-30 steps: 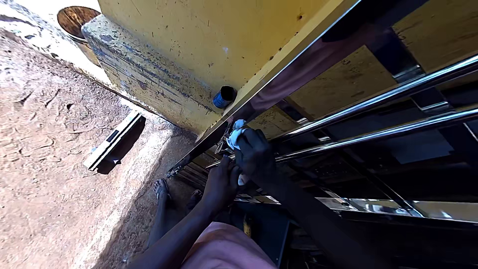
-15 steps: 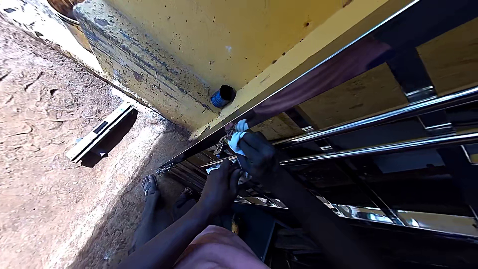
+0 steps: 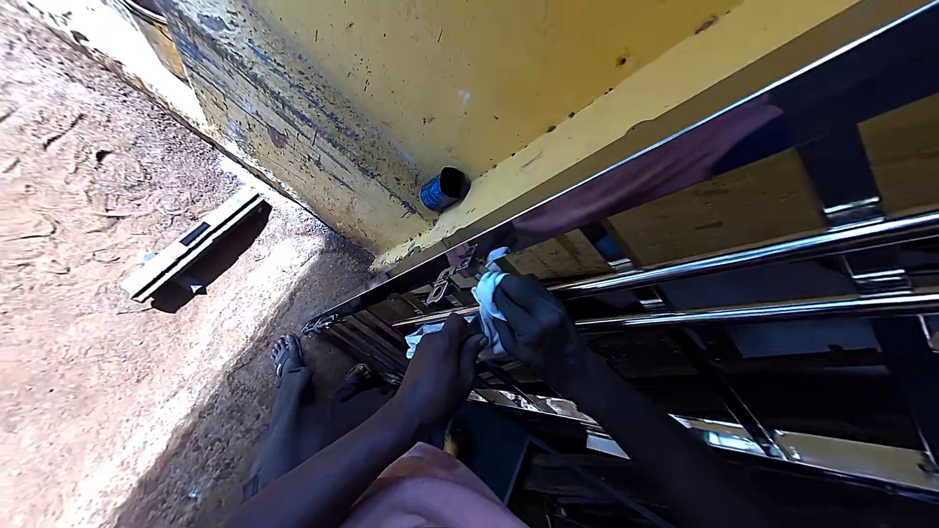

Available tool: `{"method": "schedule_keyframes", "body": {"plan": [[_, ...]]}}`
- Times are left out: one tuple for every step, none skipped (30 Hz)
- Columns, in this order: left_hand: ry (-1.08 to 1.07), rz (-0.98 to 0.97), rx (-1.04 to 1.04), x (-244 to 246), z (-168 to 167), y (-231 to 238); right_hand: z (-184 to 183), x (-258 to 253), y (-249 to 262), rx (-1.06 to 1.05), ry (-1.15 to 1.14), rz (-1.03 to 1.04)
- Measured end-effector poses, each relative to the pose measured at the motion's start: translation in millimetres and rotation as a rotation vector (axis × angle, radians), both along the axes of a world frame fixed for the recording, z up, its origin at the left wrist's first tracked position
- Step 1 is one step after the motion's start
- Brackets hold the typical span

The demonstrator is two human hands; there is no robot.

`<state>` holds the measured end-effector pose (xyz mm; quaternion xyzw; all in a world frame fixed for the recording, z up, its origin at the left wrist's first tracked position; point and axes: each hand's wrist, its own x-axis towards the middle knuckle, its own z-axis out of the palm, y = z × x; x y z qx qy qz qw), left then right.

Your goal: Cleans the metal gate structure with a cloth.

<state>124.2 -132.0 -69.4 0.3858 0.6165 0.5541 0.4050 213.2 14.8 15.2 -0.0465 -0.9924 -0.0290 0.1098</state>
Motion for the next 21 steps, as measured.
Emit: {"method": "schedule_keyframes", "body": {"plan": [[-0.006,-0.004,-0.006,0,1,-1,3,8,0,0.015,-0.027,0.004],[-0.006,-0.009,-0.014,1,1,-1,5,14,1,0.026,-0.053,0.008],[-0.005,-0.01,-0.02,2,2,0,6,15,2,0.038,-0.063,0.019],[0.0,-0.009,-0.022,2,1,0,5,12,3,0.042,-0.063,0.031],[0.004,-0.01,-0.023,3,1,0,3,7,3,0.035,-0.052,0.043],[0.003,-0.013,-0.024,2,1,0,1,1,4,0.028,-0.043,0.05],[0.006,-0.014,-0.025,2,1,0,-1,-3,3,0.027,-0.039,0.056],[0.006,-0.02,-0.027,1,1,1,-1,-4,3,0.031,-0.043,0.053],[0.004,-0.027,-0.026,1,1,1,0,-2,2,0.038,-0.056,0.045],[0.001,-0.028,-0.023,0,0,1,1,2,2,0.045,-0.06,0.039],[0.0,-0.025,-0.02,1,-1,1,2,7,2,0.043,-0.056,0.034],[0.001,-0.019,-0.016,2,-1,0,3,9,2,0.035,-0.048,0.025],[0.005,-0.01,-0.013,2,-1,1,3,8,2,0.022,-0.034,0.017],[0.007,-0.004,-0.01,2,-2,1,2,4,2,0.008,-0.002,0.005],[0.006,-0.005,-0.012,3,-2,1,0,-1,1,-0.012,0.038,-0.014],[0.005,-0.009,-0.013,3,-3,1,-3,-6,0,-0.032,0.07,-0.036],[0.004,-0.013,-0.012,3,-4,1,-5,-9,-1,-0.05,0.096,-0.052],[0.002,-0.021,-0.009,2,-5,1,-7,-9,-2,-0.06,0.115,-0.064],[-0.004,-0.032,-0.006,1,-6,2,-8,-7,-3,-0.061,0.122,-0.08],[-0.009,-0.037,0.003,1,-9,3,-6,-4,-4,-0.05,0.117,-0.101],[-0.011,-0.035,0.019,1,-14,4,-3,-1,-5,-0.032,0.097,-0.127]]}}
